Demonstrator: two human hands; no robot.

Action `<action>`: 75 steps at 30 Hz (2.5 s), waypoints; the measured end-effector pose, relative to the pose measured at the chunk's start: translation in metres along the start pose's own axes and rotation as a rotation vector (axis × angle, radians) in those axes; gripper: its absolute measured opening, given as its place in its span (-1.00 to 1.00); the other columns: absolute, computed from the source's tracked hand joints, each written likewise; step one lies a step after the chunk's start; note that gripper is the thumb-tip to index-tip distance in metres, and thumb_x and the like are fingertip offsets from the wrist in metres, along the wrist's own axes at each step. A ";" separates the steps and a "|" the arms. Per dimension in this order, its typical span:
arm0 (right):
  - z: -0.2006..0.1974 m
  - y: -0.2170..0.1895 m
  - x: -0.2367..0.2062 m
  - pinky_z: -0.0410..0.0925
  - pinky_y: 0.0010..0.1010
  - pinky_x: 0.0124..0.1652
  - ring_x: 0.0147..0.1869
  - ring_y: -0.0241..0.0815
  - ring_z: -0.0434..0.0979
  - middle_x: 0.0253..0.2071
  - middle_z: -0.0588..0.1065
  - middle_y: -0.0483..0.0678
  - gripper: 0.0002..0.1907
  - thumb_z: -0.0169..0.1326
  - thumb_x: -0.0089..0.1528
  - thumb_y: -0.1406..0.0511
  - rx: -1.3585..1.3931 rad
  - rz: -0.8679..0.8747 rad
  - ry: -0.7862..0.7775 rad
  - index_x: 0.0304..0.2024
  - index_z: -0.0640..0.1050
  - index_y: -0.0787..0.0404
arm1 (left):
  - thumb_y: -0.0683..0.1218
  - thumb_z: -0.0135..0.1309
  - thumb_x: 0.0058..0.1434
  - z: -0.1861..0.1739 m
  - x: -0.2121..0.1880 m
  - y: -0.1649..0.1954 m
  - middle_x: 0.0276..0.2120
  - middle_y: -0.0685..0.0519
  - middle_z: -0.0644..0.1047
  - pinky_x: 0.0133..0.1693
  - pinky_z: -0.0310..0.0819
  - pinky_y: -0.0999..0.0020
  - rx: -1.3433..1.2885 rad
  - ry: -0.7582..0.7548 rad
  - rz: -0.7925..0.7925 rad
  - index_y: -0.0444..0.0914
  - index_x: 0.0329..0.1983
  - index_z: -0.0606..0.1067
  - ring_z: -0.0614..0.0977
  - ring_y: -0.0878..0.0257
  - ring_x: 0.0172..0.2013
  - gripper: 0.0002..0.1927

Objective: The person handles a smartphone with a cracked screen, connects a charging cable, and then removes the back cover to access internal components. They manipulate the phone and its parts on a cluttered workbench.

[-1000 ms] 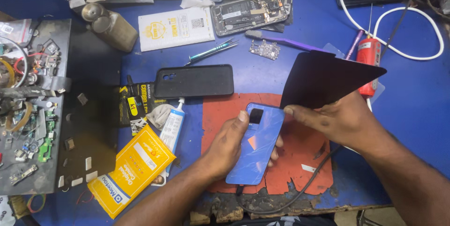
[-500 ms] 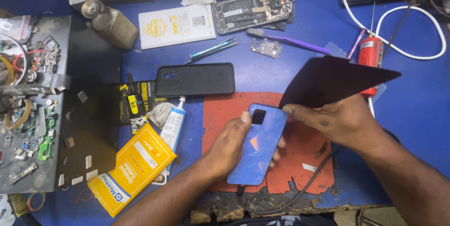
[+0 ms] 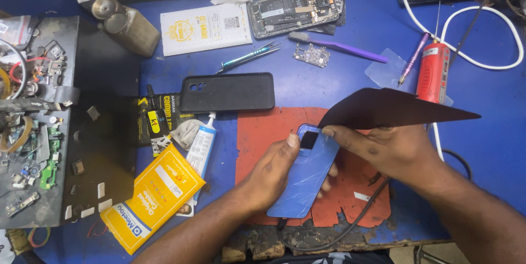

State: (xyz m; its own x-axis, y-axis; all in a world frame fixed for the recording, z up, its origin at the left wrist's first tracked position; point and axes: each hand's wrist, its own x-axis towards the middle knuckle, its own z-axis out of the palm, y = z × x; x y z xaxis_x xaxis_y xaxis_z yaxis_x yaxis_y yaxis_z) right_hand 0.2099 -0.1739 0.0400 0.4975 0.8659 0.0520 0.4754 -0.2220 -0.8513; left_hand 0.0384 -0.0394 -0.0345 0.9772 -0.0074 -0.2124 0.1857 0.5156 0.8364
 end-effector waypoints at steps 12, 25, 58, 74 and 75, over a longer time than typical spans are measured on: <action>0.011 0.000 -0.002 0.46 -0.51 -0.39 -0.32 -0.34 0.62 -0.34 0.58 -0.09 -0.91 0.24 0.21 0.40 0.160 0.017 -0.004 -0.22 0.66 0.28 | 0.44 -0.44 0.42 0.002 -0.001 0.000 -0.26 -0.12 0.61 -0.19 0.67 0.25 0.023 0.003 -0.006 -0.41 0.02 0.50 0.69 0.16 -0.27 -0.14; 0.017 -0.001 0.000 0.49 -0.54 -0.39 -0.31 -0.39 0.62 -0.32 0.65 -0.10 -0.86 0.25 0.18 0.38 0.182 0.097 0.007 -0.20 0.63 0.26 | 0.42 -0.48 0.43 0.003 0.000 0.000 -0.24 -0.14 0.60 -0.19 0.66 0.21 0.046 0.007 0.010 -0.44 -0.01 0.48 0.68 0.11 -0.28 -0.14; -0.008 0.009 0.009 0.41 -0.55 -0.36 -0.33 -0.41 0.54 -0.38 0.55 -0.17 -0.84 0.31 0.11 0.46 0.234 0.067 -0.065 -0.29 0.60 0.26 | -0.03 0.05 0.39 0.014 0.006 0.017 -0.23 -0.05 0.59 -0.27 0.68 0.28 0.173 -0.034 -0.040 -0.39 0.09 0.37 0.68 0.25 -0.31 -0.63; -0.007 0.010 0.005 0.43 -0.52 -0.35 -0.33 -0.39 0.56 -0.39 0.57 -0.17 -0.86 0.30 0.10 0.44 0.170 0.082 -0.063 -0.30 0.61 0.25 | -0.02 0.07 0.38 0.013 0.004 0.014 -0.23 -0.06 0.61 -0.27 0.69 0.29 0.188 -0.031 -0.051 -0.39 0.06 0.39 0.68 0.25 -0.30 -0.64; -0.006 0.010 0.005 0.43 -0.52 -0.34 -0.31 -0.39 0.55 -0.37 0.57 -0.17 -0.85 0.30 0.10 0.44 0.200 0.081 -0.064 -0.28 0.60 0.25 | -0.03 0.06 0.38 0.014 0.003 0.013 -0.23 -0.06 0.60 -0.27 0.68 0.29 0.181 -0.030 -0.054 -0.38 0.07 0.38 0.68 0.25 -0.31 -0.64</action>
State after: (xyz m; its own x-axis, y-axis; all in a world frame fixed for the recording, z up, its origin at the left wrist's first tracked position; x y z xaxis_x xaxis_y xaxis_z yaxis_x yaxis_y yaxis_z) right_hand 0.2219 -0.1751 0.0347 0.4785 0.8767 -0.0485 0.2793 -0.2044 -0.9382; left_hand 0.0456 -0.0447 -0.0168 0.9675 -0.0572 -0.2464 0.2505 0.3515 0.9020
